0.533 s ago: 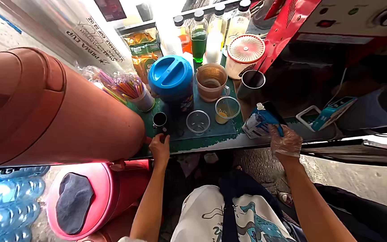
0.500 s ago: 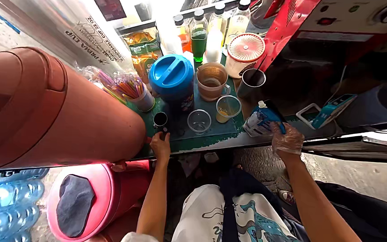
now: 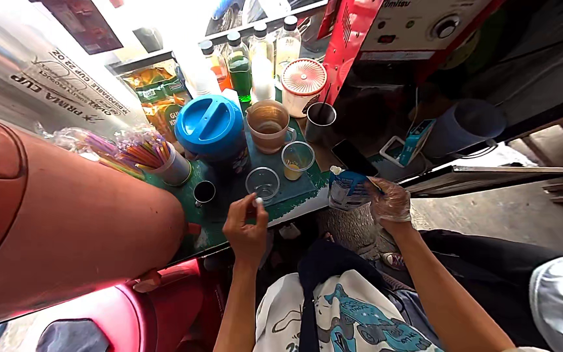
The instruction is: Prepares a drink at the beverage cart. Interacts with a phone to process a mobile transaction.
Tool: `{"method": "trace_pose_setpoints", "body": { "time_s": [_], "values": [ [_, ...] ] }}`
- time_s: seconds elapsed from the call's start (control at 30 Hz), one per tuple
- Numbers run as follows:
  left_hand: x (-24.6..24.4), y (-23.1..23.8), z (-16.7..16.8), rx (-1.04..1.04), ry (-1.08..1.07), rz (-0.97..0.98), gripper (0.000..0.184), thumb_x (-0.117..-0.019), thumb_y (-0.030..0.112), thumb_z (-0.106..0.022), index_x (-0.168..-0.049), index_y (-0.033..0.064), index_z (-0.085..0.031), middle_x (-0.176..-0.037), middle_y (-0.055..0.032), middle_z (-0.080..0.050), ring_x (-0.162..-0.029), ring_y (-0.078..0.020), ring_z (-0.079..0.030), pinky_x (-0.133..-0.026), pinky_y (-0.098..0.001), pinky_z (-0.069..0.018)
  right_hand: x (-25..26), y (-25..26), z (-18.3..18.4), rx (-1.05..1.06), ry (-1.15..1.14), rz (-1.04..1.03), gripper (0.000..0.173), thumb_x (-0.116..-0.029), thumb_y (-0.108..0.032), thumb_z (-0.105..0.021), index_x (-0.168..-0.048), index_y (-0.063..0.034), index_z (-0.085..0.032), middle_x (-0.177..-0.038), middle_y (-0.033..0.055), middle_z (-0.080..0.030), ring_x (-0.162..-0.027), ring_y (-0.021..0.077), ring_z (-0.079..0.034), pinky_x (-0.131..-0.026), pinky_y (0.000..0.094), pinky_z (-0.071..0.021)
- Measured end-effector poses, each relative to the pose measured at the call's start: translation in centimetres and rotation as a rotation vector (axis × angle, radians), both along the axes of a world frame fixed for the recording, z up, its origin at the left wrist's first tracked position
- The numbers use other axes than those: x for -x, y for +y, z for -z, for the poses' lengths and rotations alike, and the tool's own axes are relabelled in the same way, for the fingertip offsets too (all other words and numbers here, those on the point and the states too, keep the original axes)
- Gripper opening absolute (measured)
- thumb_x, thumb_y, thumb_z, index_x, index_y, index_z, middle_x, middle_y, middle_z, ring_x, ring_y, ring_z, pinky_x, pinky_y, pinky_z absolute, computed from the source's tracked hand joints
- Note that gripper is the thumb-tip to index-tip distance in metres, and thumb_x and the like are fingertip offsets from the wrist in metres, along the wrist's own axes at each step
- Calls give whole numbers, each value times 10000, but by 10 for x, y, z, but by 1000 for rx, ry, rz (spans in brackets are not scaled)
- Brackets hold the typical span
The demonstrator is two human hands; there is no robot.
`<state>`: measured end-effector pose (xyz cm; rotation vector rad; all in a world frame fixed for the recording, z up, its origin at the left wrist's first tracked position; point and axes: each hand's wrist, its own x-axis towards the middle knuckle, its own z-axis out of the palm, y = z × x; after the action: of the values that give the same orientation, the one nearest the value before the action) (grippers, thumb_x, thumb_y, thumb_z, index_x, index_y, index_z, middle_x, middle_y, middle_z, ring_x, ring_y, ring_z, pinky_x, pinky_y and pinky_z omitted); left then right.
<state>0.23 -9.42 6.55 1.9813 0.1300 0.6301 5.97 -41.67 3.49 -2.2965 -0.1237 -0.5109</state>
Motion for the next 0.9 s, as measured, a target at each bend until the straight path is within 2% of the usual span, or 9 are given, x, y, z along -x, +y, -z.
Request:
{"method": "trace_pose_setpoints", "body": {
  "time_s": [0.13,0.23,0.3,0.4,0.47,0.5,0.57,0.67,0.9],
  "values": [
    [-11,-42,-25,277,150,321,203,-983,88,-560,-1083,-27,-695,-965,-84,-678,-775,-131,-695,-692,-305,-631,0,1,-16,-23,-36,-46,187,-973,-66,-655,-1067,59,-758,-1007,230,-752,-945,286,-746,-918,419,-576],
    [-12,-63,-7,448,436,442,240,-1042,78,-415,-1121,-40,-608,-967,-97,-678,-792,-157,-721,-716,-332,-644,-5,2,-34,3,-51,-74,183,-976,-66,-658,-1080,47,-757,-1015,225,-751,-939,288,-745,-903,434,-579],
    [-18,-78,12,524,542,438,266,-1046,58,-375,-1128,-48,-605,-993,-111,-673,-798,-160,-726,-735,-334,-646,-12,3,-44,57,-73,-115,178,-978,-69,-659,-1081,38,-757,-1012,221,-753,-924,300,-748,-882,449,-588],
    [-35,-100,38,460,504,383,297,-1048,87,-466,-1277,-20,-622,-1067,-165,-669,-875,-196,-715,-825,-362,-622,-28,8,-62,166,-55,-192,169,-968,-42,-670,-1092,29,-760,-1012,225,-755,-913,338,-752,-862,488,-592],
    [-51,-112,55,358,481,402,404,-1055,102,-467,-1443,50,-563,-1088,-191,-661,-951,-241,-678,-894,-411,-575,-37,14,-75,245,14,-232,175,-959,-23,-677,-1109,22,-755,-1011,231,-751,-913,363,-745,-856,523,-584],
    [-59,-118,60,334,482,426,425,-1056,97,-458,-1470,73,-551,-1082,-196,-662,-971,-258,-655,-901,-423,-549,-41,18,-81,282,55,-245,178,-960,-19,-678,-1117,15,-754,-1011,232,-749,-914,374,-742,-856,542,-580],
    [-69,-128,62,381,498,498,399,-1059,80,-450,-1435,33,-577,-1140,-221,-654,-1023,-276,-646,-931,-425,-537,-51,26,-87,348,102,-261,172,-960,-17,-682,-1113,7,-756,-993,237,-747,-898,397,-737,-836,573,-575],
    [-76,-141,61,630,538,561,363,-1074,53,-412,-1385,-45,-570,-1230,-233,-600,-1057,-252,-688,-935,-390,-603,-62,38,-94,424,164,-278,175,-957,-13,-686,-1113,-9,-762,-974,228,-747,-893,391,-733,-829,571,-570],
    [-79,-148,58,828,555,579,380,-1085,70,-387,-1413,-33,-548,-1253,-224,-607,-1037,-235,-711,-886,-384,-631,-78,58,-104,519,232,-273,183,-958,4,-674,-1111,-26,-770,-993,214,-750,-915,378,-733,-844,565,-568]
  ]
}}
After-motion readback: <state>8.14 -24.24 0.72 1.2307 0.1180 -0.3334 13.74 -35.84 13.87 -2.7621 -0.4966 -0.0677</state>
